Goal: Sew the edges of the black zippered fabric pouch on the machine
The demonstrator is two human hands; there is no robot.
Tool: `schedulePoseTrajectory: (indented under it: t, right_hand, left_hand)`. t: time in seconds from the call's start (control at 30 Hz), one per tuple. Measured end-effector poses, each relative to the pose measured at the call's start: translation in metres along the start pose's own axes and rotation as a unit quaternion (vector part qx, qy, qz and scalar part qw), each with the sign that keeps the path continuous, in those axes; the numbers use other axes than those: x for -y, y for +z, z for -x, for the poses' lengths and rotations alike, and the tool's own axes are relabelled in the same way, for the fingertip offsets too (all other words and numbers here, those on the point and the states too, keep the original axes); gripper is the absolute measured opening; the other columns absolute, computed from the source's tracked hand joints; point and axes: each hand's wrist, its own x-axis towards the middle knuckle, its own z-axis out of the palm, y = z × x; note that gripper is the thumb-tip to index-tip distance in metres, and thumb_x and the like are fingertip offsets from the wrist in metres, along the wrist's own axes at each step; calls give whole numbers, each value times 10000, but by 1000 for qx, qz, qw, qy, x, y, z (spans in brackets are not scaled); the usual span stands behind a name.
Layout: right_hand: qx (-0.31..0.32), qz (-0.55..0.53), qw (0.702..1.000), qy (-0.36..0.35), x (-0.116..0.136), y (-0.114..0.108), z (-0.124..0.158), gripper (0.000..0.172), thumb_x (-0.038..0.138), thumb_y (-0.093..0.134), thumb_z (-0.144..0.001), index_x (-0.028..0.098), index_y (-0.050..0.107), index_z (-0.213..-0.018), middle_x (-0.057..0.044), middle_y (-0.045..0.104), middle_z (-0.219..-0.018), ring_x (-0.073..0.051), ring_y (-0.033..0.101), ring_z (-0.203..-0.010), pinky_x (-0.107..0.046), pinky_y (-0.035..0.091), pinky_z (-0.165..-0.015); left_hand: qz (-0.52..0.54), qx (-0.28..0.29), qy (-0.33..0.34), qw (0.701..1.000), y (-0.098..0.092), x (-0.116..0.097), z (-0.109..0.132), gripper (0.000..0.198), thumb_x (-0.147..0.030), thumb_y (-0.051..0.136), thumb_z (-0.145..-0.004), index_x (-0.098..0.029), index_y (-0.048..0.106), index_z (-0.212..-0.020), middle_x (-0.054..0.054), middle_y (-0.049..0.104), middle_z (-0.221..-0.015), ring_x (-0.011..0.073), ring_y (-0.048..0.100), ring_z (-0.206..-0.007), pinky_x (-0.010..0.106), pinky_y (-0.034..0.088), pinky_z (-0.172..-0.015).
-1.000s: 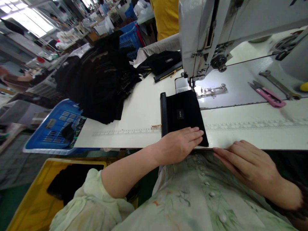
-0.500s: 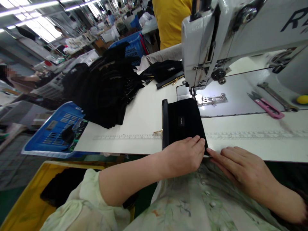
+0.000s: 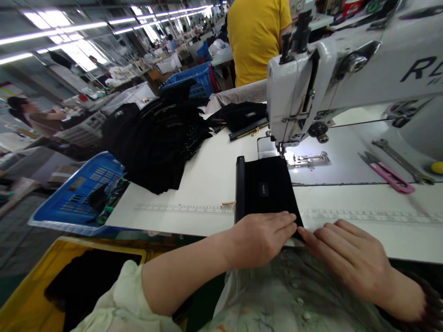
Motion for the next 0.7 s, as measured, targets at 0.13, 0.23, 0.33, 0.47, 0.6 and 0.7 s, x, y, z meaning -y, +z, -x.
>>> schedulePoseTrajectory:
  t: [0.13,0.23,0.33,0.47,0.6,0.7]
  right_hand:
    - [15,-26,999,20,3,4,3,150,-47,542,-865,100,549,-896,-1,494,-634,-132,401,-606,-308,308,-547]
    - [22,-30,998,56,6,9,4,153,-13,484,-919,131,530,-890,15,490,-635,-121,406,-582,-289,329,-555]
    - [20,-26,996,80,7,12,2,158,24,497,-935,165,500,-864,27,500,-623,-118,416,-547,-292,322,-544]
    - [39,-30,995,85,5,10,1,128,57,474,-957,149,528,-888,26,520,-624,-118,455,-548,-302,353,-574]
    - [81,-13,995,49,0,1,-1,277,113,287,-1037,128,562,-1007,29,596,-660,-88,566,-601,-280,425,-664]
    - [90,21,995,31,-2,-2,-4,361,101,196,-1046,135,554,-1014,55,592,-616,-75,565,-555,-276,429,-645]
  left_hand:
    - [4,34,44,998,-12,2,0,328,-115,409,-977,4,680,-1119,161,697,-1214,232,659,-1147,317,505,-1055]
    - [57,39,27,997,-18,15,-5,330,-173,410,-1007,-26,698,-1070,123,726,-1152,195,674,-1097,285,497,-1052]
    - [62,33,-15,997,-11,41,-22,316,-160,411,-1008,-27,687,-1085,126,723,-1143,181,657,-1114,278,495,-1053]
    - [32,95,-61,993,10,75,-44,272,-197,526,-974,-41,662,-1149,158,667,-1254,230,623,-1176,347,516,-1033]
    - [26,119,-54,991,22,84,-48,288,-247,540,-973,-61,668,-1153,143,650,-1288,245,628,-1148,360,530,-1005]
    - [10,103,-45,994,24,82,-43,295,-245,506,-988,-63,667,-1156,133,653,-1290,240,625,-1154,349,519,-1020]
